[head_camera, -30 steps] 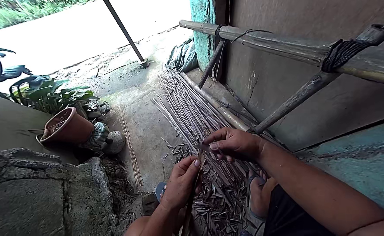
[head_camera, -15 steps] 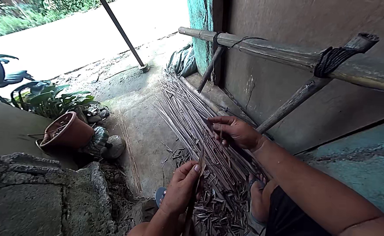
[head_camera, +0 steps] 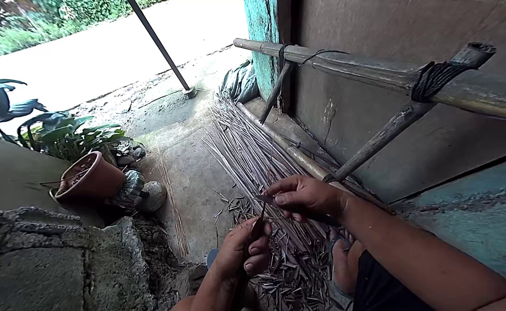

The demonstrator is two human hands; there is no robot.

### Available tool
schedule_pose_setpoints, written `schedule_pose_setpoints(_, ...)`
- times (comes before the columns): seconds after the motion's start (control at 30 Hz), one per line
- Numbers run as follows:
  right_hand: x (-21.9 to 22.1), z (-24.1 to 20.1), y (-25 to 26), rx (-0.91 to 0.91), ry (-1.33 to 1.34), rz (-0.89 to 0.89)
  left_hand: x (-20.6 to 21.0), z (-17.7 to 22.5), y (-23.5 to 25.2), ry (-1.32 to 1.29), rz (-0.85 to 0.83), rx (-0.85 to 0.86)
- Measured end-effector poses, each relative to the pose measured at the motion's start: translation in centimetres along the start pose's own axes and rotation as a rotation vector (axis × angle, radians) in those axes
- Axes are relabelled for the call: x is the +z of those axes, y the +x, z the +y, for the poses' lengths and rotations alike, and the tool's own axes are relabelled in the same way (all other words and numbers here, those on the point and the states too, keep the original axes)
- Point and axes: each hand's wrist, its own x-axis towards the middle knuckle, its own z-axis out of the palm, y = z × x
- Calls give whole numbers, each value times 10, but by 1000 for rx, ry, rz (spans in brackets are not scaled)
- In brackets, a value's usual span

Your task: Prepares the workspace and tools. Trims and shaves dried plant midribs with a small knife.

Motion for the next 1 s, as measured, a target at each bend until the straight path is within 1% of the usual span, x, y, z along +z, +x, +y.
schedule_pose_setpoints(0.07, -1, -1, 1, -30, 12, 11, 0, -1, 0, -32, -16, -9)
schedule_pose_setpoints(0.17, -10, -6, 2, -55, 91, 102, -1, 0, 2, -44, -25, -18)
schedule_pose_setpoints(0.3, -14, -10, 5, -90, 187, 275, 5, -1, 2, -24, -2, -26)
schedule_pose_setpoints(0.33, -15, -10, 5, -91, 186, 277, 5, -2, 2, -19, -7, -27)
schedule_pose_setpoints(0.37, -14, -9, 3, -84, 168, 249, 4, -2, 2, -19, -13, -26)
schedule_pose_setpoints(0.47, -9, -2, -1, -19, 61, 27, 2, -1, 1, -33, -38, -31)
schedule_pose_setpoints(0.5, -7, 0, 0, -18, 53, -16, 1, 0, 1, -39, -42, -36)
schedule_pose_setpoints(0.53, -6, 0, 1, -31, 65, -1, 1, 0, 1, -42, -45, -38)
schedule_pose_setpoints(0.63, -15, -11, 4, -107, 175, 222, -1, -2, 1, -34, -56, -38)
schedule_pose_setpoints(0.67, -20, -13, 5, -132, 220, 272, -2, -3, 1, -9, -41, -32)
schedule_pose_setpoints(0.7, -24, -14, 6, -146, 242, 296, -1, -4, 1, 45, -4, -8)
schedule_pose_setpoints(0.77, -23, -12, 5, -121, 194, 286, 3, -6, 0, 307, 145, 81)
schedule_pose_setpoints(0.83, -13, -6, 2, -41, 97, 218, 5, -9, 2, 633, 289, 187)
schedule_pose_setpoints(0.9, -4, 2, -1, 64, 25, 103, 4, -13, 3, 878, 377, 279)
schedule_pose_setpoints(0.97, 1, 5, -1, 162, -40, 35, 4, -14, 3, 992, 435, 326)
schedule_pose_setpoints(1.0, 1, 4, -1, 178, -46, 41, 4, -14, 3, 1019, 454, 343)
